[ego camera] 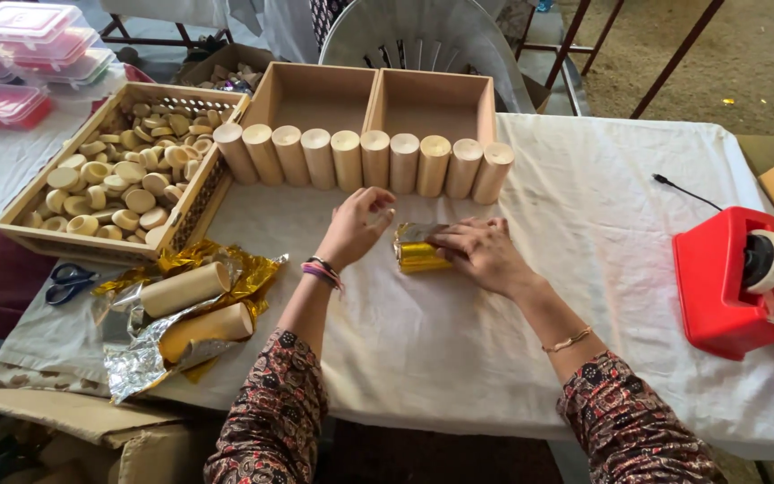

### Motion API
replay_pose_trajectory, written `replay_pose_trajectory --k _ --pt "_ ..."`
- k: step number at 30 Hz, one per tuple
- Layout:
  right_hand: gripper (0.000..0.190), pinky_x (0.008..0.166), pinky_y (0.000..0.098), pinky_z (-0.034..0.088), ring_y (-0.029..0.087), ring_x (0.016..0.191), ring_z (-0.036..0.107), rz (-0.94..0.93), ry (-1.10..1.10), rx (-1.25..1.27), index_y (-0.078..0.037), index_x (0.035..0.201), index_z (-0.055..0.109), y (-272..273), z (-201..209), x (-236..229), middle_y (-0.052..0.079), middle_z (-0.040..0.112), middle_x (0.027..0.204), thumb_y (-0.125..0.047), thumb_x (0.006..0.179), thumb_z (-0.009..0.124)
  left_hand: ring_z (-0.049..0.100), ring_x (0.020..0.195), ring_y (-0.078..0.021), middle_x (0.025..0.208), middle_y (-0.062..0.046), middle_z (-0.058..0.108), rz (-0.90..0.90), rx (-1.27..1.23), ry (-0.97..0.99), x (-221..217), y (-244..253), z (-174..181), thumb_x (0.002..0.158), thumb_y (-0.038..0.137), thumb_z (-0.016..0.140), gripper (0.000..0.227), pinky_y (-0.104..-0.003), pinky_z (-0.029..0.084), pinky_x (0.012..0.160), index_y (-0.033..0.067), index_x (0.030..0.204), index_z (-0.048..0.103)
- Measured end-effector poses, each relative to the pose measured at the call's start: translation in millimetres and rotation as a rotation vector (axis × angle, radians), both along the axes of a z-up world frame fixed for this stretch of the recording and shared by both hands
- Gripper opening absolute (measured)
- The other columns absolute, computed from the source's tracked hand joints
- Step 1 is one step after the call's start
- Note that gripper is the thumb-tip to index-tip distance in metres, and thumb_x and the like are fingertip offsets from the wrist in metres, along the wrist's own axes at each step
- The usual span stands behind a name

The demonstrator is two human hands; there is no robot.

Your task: Wrapping wooden cylinders in gold and silver foil.

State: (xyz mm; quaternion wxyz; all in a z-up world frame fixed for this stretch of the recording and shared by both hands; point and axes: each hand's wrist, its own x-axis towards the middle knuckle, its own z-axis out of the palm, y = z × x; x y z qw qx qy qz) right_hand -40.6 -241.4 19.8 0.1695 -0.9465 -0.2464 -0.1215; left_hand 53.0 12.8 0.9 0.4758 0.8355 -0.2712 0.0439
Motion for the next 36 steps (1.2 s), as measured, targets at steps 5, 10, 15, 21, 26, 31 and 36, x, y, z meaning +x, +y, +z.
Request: replay_pose_trajectory --k 5,10,15,21,26,31,36 --pt "0.034 0.098 0.0438 0.028 0.018 0.123 0.057 -0.052 0.069 -0.03 -0.03 0.125 0.073 -6 -12 24 0.001 0.072 0.125 -0.039 0.096 0.059 0.066 0.108 -0.0234 0.105 -0.006 0.07 0.046 0.034 -0.343 -35 -12 29 0.086 0.021 0.074 0.029 -0.042 0.04 0.101 0.0094 0.112 0.069" --pt "0.04 0.104 0.0485 0.022 0.02 0.128 0.052 -0.072 0.207 -0.089 -0.028 0.125 0.074 -14 -19 49 0.005 0.069 0.127 -0.049 0.1 0.05 0.066 0.102 -0.0246 0.098 -0.005 0.069 -0.215 0.155 -0.356 -42 -19 32 0.076 0.033 0.087 0.04 -0.042 0.044 0.099 0.0099 0.103 0.068" --pt "0.034 0.102 0.0478 0.024 0.022 0.122 0.056 -0.096 0.157 -0.023 -0.023 0.119 0.075 -5 -21 47 0.002 0.071 0.124 -0.041 0.1 0.053 0.066 0.099 -0.0269 0.096 -0.006 0.069 -0.206 0.225 -0.366 -32 -20 17 0.067 0.03 0.088 0.046 -0.041 0.047 0.094 0.0084 0.104 0.071" --pt "0.024 0.096 0.038 0.035 0.017 0.114 0.065 -0.08 -0.093 0.079 -0.018 0.108 0.078 24 11 12 -0.002 0.076 0.111 -0.032 0.089 0.072 0.07 0.09 -0.0289 0.093 -0.01 0.071 -0.211 0.16 -0.221 -25 -15 23 0.068 0.028 0.088 0.04 -0.04 0.055 0.086 0.0066 0.099 0.076" --pt "0.028 0.097 0.0411 0.032 0.018 0.119 0.062 -0.028 -0.068 0.051 -0.018 0.109 0.079 21 -1 24 -0.003 0.077 0.111 -0.031 0.085 0.074 0.077 0.087 -0.0258 0.097 -0.012 0.077 -0.219 0.094 0.006 -8 -7 3 0.073 0.032 0.085 0.039 -0.036 0.06 0.08 0.0053 0.1 0.077" --pt "0.032 0.103 0.0487 0.026 0.019 0.13 0.055 -0.069 0.058 -0.012 -0.021 0.117 0.077 10 -25 56 0.002 0.071 0.122 -0.04 0.095 0.064 0.054 0.127 -0.0385 0.122 -0.016 0.069 -0.215 0.067 -0.27 -7 -4 -16 0.075 0.026 0.089 0.067 -0.049 0.04 0.107 0.0042 0.131 0.061" --pt "0.036 0.111 0.0537 0.022 0.018 0.137 0.049 -0.111 0.205 -0.087 -0.026 0.121 0.074 9 -32 79 0.002 0.068 0.131 -0.045 0.1 0.052 0.058 0.12 -0.0328 0.119 -0.01 0.065 -0.192 0.137 -0.278 -39 -14 25 0.067 0.023 0.087 0.061 -0.044 0.043 0.103 0.0105 0.119 0.056"
